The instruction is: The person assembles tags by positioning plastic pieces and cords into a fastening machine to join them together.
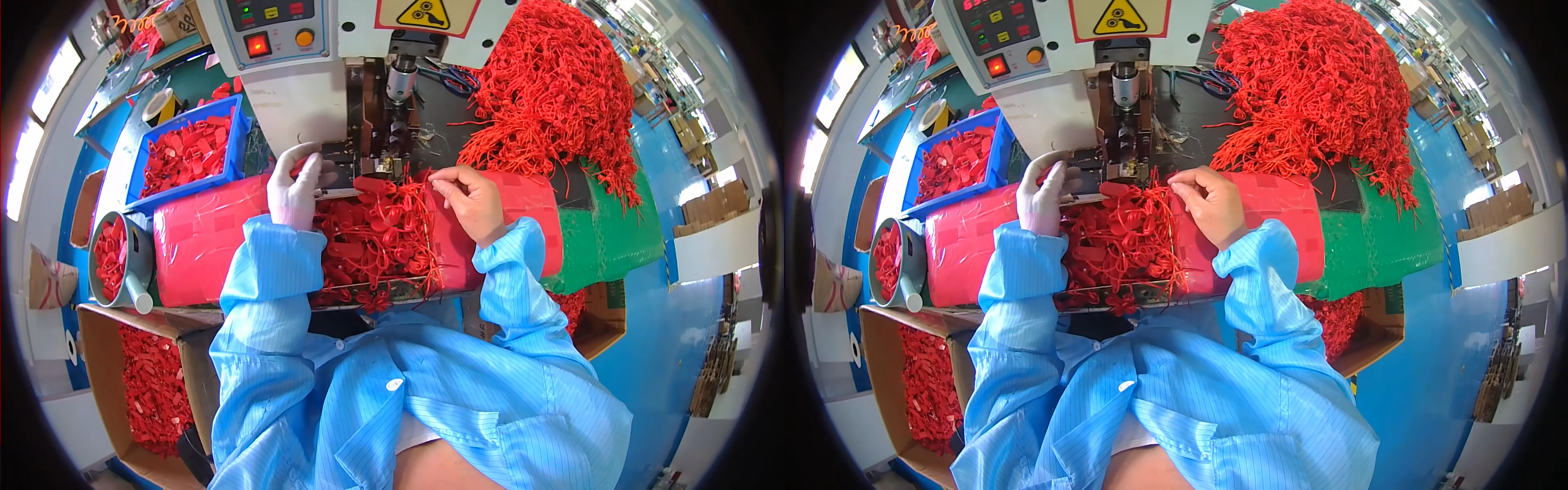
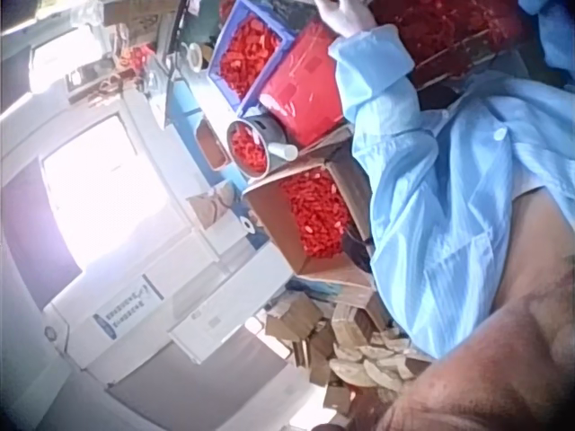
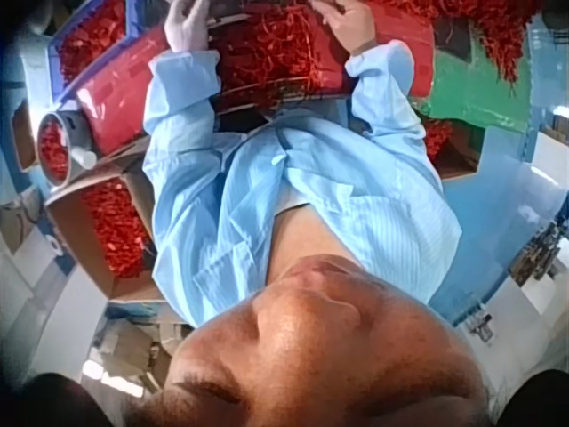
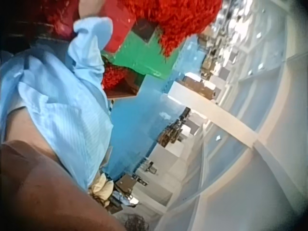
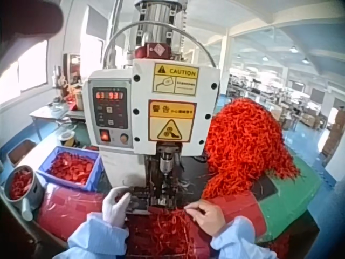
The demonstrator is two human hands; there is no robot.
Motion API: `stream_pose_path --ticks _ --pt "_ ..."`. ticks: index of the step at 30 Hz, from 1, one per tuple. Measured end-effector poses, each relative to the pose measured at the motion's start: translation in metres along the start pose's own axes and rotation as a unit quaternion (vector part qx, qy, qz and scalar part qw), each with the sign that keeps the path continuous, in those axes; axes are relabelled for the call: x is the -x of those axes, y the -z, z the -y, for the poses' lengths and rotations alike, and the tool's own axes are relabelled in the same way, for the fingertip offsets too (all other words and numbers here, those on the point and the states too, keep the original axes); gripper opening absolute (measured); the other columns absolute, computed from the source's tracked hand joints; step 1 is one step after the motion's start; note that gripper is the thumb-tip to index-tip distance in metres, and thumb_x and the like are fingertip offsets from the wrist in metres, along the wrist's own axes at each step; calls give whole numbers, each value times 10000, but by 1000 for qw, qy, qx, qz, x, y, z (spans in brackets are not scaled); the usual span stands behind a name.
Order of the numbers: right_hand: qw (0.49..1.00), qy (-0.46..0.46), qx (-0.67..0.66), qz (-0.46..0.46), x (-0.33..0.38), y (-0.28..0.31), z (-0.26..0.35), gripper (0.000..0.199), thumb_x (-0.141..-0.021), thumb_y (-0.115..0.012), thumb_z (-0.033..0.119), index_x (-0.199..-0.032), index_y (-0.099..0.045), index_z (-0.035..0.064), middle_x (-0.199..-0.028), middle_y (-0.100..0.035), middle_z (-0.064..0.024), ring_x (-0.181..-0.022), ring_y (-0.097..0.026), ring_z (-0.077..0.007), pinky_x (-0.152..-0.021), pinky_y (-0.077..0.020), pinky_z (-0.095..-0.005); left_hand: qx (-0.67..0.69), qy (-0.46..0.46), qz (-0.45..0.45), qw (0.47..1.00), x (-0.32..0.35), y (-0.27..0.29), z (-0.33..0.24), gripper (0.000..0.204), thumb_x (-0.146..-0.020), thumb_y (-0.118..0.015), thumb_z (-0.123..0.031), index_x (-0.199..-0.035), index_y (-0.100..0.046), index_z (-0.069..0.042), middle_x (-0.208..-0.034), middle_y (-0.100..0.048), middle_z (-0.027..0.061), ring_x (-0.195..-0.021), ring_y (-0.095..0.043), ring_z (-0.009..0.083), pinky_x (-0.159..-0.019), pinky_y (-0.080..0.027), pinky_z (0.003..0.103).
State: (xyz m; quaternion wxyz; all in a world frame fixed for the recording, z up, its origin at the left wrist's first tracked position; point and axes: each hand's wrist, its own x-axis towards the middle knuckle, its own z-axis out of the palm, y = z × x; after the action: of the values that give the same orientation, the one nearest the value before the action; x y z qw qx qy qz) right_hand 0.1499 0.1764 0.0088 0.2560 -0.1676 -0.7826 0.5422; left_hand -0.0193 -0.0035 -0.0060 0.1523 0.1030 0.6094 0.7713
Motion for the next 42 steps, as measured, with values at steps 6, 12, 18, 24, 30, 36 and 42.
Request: stream_pose_path --ticks 6,12,18,24,30,36,42 --pt "996 64 64 13 2 -17 6 61 -808 -587 41 -833 -640 26 -740 -555 -8 -621 -469 -87 -580 -372 -188 -136 -43 32 989 3 3 3 167 -764 -607 -39 -929 -634 -47 -914 -583 38 -719 -568 148 -626 -455 235" --pt "939 238 246 22 -2 -46 17 55 -808 -590 54 -778 -629 28 -742 -536 -3 -642 -458 -91 -624 -368 -190 -265 -272 91 921 -4 8 21 209 -722 -619 -5 -923 -646 -56 -955 -577 52 -785 -561 179 -704 -451 251" --pt "990 90 86 73 -7 -47 9 62 -825 -576 61 -794 -610 21 -773 -568 -21 -680 -487 -95 -651 -374 -184 -278 -279 165 904 2 2 15 241 -689 -651 -30 -928 -645 -65 -937 -559 51 -820 -549 209 -724 -449 281" --pt "977 -78 -168 111 -9 -33 3 67 -848 -548 52 -857 -595 6 -822 -605 -62 -732 -524 -103 -679 -397 -185 -370 -297 179 862 8 -6 18 249 -692 -685 -116 -937 -643 -94 -903 -547 60 -772 -554 232 -687 -461 309" --pt "979 -62 -181 72 -11 -25 6 89 -842 -538 20 -915 -584 -2 -807 -622 -84 -671 -537 -90 -621 -420 -182 -505 -288 164 797 12 -19 14 283 -698 -697 -182 -965 -627 -123 -878 -538 68 -736 -552 249 -646 -468 338" --pt "951 -104 -282 76 -14 -4 9 129 -846 -551 37 -967 -579 1 -864 -626 -106 -596 -527 -93 -571 -427 -181 -543 -338 176 748 11 -21 15 283 -742 -667 -190 -1004 -598 -108 -902 -538 70 -699 -549 225 -619 -467 329" --pt "951 -103 -286 52 -12 -16 1 106 -835 -568 42 -925 -614 10 -828 -641 -86 -535 -491 -75 -504 -393 -177 -339 -210 184 898 5 3 16 257 -785 -616 -150 -1031 -581 -87 -911 -548 82 -643 -535 181 -562 -452 286"
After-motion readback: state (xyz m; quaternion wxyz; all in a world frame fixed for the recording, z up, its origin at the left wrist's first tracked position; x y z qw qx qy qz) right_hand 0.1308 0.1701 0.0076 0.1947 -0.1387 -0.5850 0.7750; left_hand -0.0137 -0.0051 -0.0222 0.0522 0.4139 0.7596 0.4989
